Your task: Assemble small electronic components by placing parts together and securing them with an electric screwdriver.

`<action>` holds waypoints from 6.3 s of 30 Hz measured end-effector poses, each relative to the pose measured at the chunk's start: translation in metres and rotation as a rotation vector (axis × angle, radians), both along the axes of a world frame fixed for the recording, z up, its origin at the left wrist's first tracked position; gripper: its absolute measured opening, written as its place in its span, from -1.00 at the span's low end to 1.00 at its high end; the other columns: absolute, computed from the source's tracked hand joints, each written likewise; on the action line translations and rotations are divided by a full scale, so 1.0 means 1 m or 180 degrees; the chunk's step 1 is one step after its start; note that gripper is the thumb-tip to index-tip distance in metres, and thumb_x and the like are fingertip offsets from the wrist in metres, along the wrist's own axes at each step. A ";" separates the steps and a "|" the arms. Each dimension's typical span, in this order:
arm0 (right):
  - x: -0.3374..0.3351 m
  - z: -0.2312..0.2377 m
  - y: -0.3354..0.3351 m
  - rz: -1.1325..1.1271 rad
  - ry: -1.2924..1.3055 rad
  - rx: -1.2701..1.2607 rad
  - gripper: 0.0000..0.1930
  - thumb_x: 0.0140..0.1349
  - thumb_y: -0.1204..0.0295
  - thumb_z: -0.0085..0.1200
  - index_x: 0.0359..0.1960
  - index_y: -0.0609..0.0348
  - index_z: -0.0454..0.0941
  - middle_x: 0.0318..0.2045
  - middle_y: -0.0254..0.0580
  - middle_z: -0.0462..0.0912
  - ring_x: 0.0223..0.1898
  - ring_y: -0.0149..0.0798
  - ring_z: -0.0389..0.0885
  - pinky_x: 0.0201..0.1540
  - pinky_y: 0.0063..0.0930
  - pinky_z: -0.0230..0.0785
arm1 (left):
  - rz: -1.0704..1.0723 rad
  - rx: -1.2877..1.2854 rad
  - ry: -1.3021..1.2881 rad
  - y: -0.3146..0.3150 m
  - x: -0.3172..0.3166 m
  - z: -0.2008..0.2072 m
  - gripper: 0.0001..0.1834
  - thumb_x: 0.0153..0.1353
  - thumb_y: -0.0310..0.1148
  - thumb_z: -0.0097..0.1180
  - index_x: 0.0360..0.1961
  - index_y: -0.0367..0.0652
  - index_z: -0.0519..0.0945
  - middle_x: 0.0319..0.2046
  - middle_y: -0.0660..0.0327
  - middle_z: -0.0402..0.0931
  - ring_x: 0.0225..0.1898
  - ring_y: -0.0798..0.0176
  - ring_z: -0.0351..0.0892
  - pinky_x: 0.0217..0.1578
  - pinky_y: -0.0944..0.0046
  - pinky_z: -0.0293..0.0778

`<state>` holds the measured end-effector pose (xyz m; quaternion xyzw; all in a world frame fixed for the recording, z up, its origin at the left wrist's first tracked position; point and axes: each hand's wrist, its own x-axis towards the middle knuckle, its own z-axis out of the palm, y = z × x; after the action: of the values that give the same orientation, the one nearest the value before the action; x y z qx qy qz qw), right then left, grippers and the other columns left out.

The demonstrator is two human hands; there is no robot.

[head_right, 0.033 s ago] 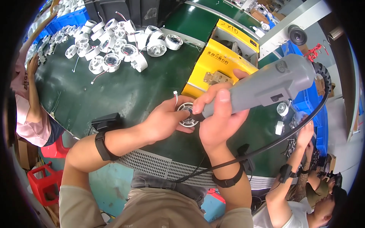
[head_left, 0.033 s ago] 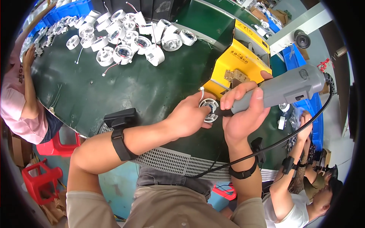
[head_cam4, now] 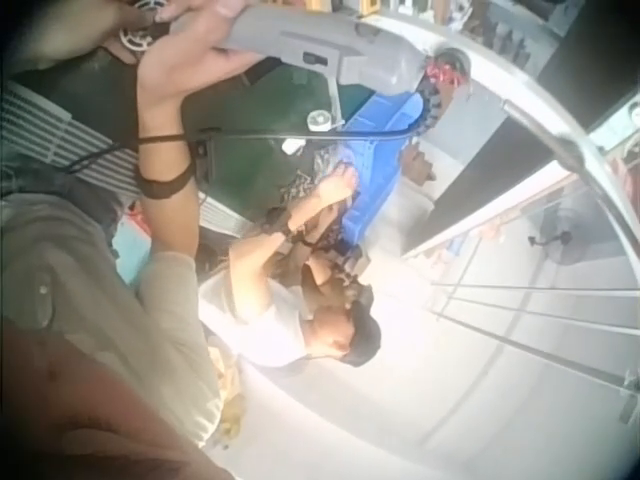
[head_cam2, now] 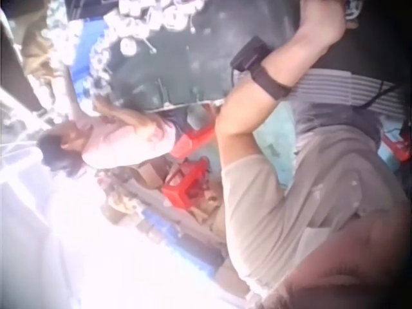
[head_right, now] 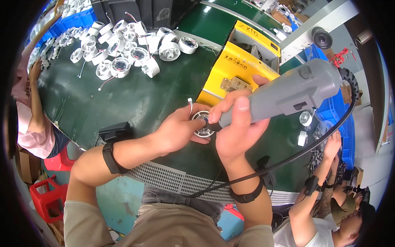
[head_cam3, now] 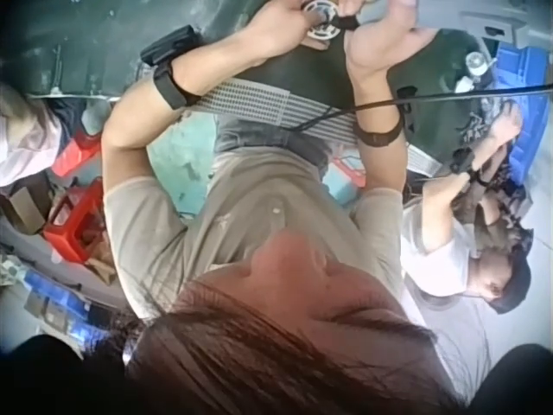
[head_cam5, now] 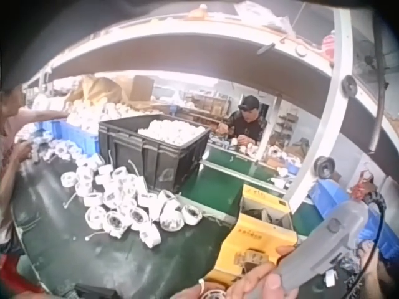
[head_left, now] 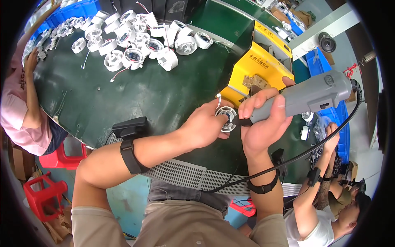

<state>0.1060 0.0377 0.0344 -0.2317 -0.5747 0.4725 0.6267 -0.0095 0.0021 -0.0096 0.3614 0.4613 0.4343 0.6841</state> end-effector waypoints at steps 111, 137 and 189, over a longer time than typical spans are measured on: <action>0.104 -0.020 -0.016 0.1459 -0.1315 -0.0958 -0.78 0.09 0.63 0.22 -0.19 0.30 0.62 -0.38 -0.21 0.64 -0.46 -0.36 0.62 -0.40 -0.53 0.48 | -0.0848 0.1246 -0.0365 -0.011 -0.001 0.003 -0.47 0.39 -0.34 -0.07 0.33 -0.26 0.19 0.18 0.08 0.36 0.15 0.25 0.39 0.18 0.23 0.30; 0.078 -0.031 -0.022 0.0427 -0.1284 -0.0598 -0.73 -0.01 0.60 0.31 -0.22 0.28 0.60 -0.22 -0.16 0.63 -0.27 -0.32 0.66 -0.31 -0.51 0.57 | -0.0961 0.1110 0.0007 -0.021 0.007 0.018 -0.30 0.34 -0.50 -0.05 0.43 -0.17 -0.08 0.28 0.06 0.19 0.22 0.26 0.28 0.21 0.24 0.27; 0.005 0.003 0.014 0.0198 -0.0084 0.0526 -0.47 0.30 0.27 -0.11 0.19 0.23 0.00 -0.58 -0.19 0.39 -0.67 -0.36 0.38 -0.59 -0.44 0.38 | 0.0148 0.0127 -0.0265 0.002 -0.007 -0.003 -0.67 0.38 -0.47 -0.22 0.12 -0.33 0.32 -0.11 0.07 0.46 -0.19 0.21 0.61 -0.13 0.28 0.65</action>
<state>0.1111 0.0519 0.0374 -0.1675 -0.6269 0.4397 0.6210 -0.0161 0.0045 -0.0126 0.3458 0.4319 0.4740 0.6850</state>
